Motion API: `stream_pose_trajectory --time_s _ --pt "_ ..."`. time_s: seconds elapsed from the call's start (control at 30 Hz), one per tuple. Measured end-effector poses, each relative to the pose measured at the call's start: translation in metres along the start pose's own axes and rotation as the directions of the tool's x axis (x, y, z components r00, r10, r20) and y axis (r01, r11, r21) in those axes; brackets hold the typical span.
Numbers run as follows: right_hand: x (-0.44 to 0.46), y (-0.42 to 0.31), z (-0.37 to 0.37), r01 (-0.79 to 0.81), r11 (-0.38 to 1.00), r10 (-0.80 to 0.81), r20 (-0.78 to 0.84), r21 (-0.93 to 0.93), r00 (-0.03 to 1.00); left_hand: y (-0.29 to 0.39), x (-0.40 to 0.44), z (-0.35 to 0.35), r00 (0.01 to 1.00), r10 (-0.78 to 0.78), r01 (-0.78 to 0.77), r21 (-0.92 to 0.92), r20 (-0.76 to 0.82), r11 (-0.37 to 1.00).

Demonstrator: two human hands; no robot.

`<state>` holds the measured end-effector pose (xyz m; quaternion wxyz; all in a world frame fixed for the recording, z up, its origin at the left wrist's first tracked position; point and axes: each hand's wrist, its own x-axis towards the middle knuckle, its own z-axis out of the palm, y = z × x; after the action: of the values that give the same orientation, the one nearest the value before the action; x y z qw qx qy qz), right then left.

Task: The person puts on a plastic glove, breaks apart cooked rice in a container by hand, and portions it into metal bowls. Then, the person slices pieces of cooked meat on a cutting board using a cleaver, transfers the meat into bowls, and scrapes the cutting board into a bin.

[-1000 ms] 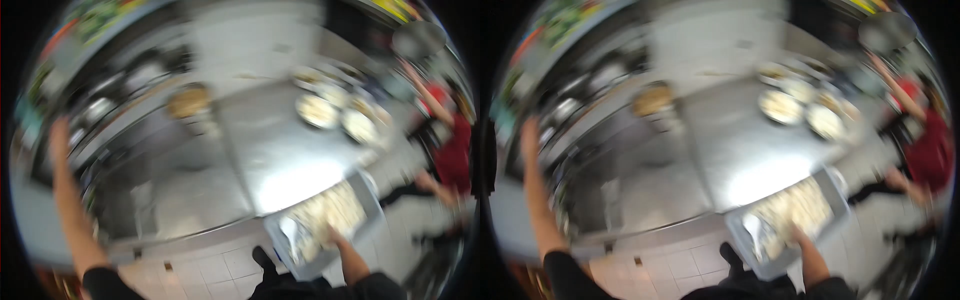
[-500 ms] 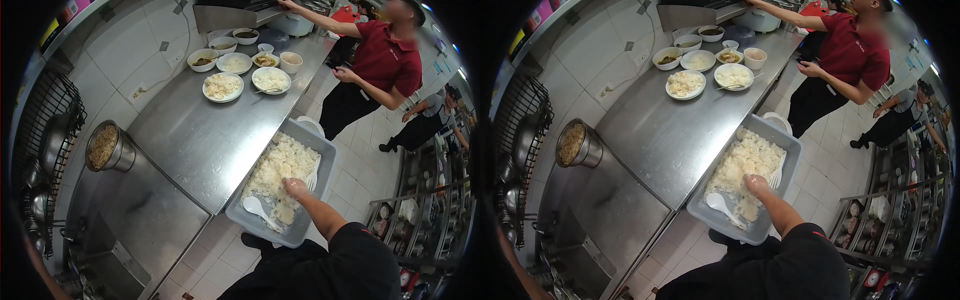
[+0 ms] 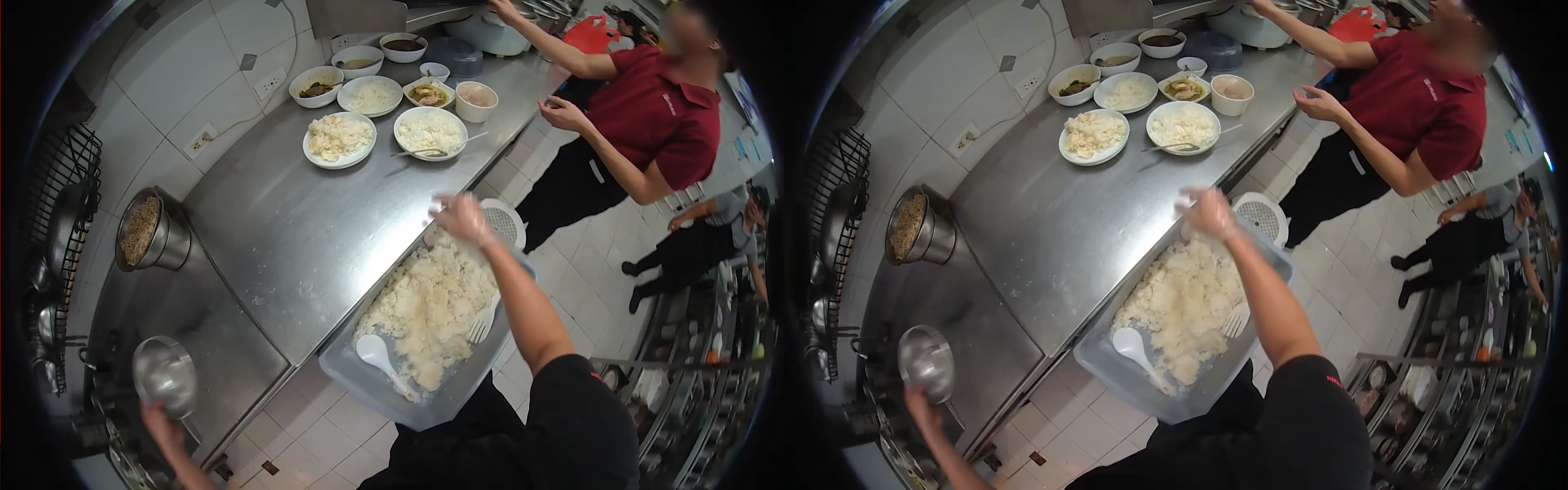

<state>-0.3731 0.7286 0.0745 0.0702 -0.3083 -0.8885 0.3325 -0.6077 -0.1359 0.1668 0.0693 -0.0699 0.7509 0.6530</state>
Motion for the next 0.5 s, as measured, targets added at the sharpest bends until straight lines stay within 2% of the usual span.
stream_pose_trajectory --time_s 0.03,0.07,0.1,0.13,0.2,0.23,0.27,0.3,0.33,0.4,0.43,0.5 --pt "0.031 -0.018 -0.034 0.048 0.999 -0.05 -0.083 -0.018 0.995 -0.006 -0.032 0.08 0.99 -0.118 0.115 -0.039 -0.079 0.993" --pt "0.073 -0.018 -0.054 0.137 0.988 -0.148 -0.172 -0.076 0.974 -0.027 -0.051 0.141 0.986 -0.14 0.132 -0.091 -0.087 0.987" --pt "0.126 -0.008 -0.066 0.199 0.967 -0.23 -0.212 -0.156 0.95 -0.041 -0.073 0.208 0.963 -0.204 0.171 -0.184 -0.177 0.968" --pt "0.18 0.002 -0.073 0.258 0.938 -0.313 -0.243 -0.233 0.918 -0.044 -0.095 0.266 0.963 -0.255 0.226 -0.252 -0.09 0.941" --pt "0.266 0.014 -0.083 0.296 0.901 -0.334 -0.073 -0.316 0.94 -0.059 -0.125 0.365 0.957 -0.277 0.244 -0.268 -0.09 0.932" --pt "0.285 0.021 -0.069 0.316 0.902 -0.342 -0.041 -0.295 0.939 -0.072 -0.132 0.398 0.969 -0.246 0.233 -0.256 -0.019 0.938" --pt "0.3 0.021 -0.059 0.325 0.853 -0.267 0.194 -0.409 0.944 -0.071 -0.139 0.437 0.955 -0.294 0.278 -0.217 -0.047 0.936" --pt "0.314 0.017 -0.054 0.362 0.777 -0.159 0.397 -0.515 0.904 -0.061 -0.146 0.475 0.946 -0.318 0.308 -0.121 -0.069 0.944" --pt "0.312 0.009 -0.053 0.379 0.775 -0.177 0.402 -0.506 0.898 -0.056 -0.148 0.507 0.946 -0.312 0.3 -0.126 -0.087 0.946" --pt "0.285 -0.004 -0.05 0.165 0.81 -0.056 0.205 -0.563 0.977 -0.052 -0.145 0.551 0.951 -0.296 0.29 -0.081 -0.085 0.954" --pt "0.3 0.002 -0.049 0.188 0.81 0.003 0.325 -0.556 0.946 -0.048 -0.142 0.562 0.948 -0.303 0.296 -0.081 -0.096 0.952" --pt "0.294 0.007 -0.049 0.161 0.835 -0.011 0.277 -0.525 0.961 -0.038 -0.13 0.594 0.955 -0.293 0.29 -0.062 -0.049 0.955"
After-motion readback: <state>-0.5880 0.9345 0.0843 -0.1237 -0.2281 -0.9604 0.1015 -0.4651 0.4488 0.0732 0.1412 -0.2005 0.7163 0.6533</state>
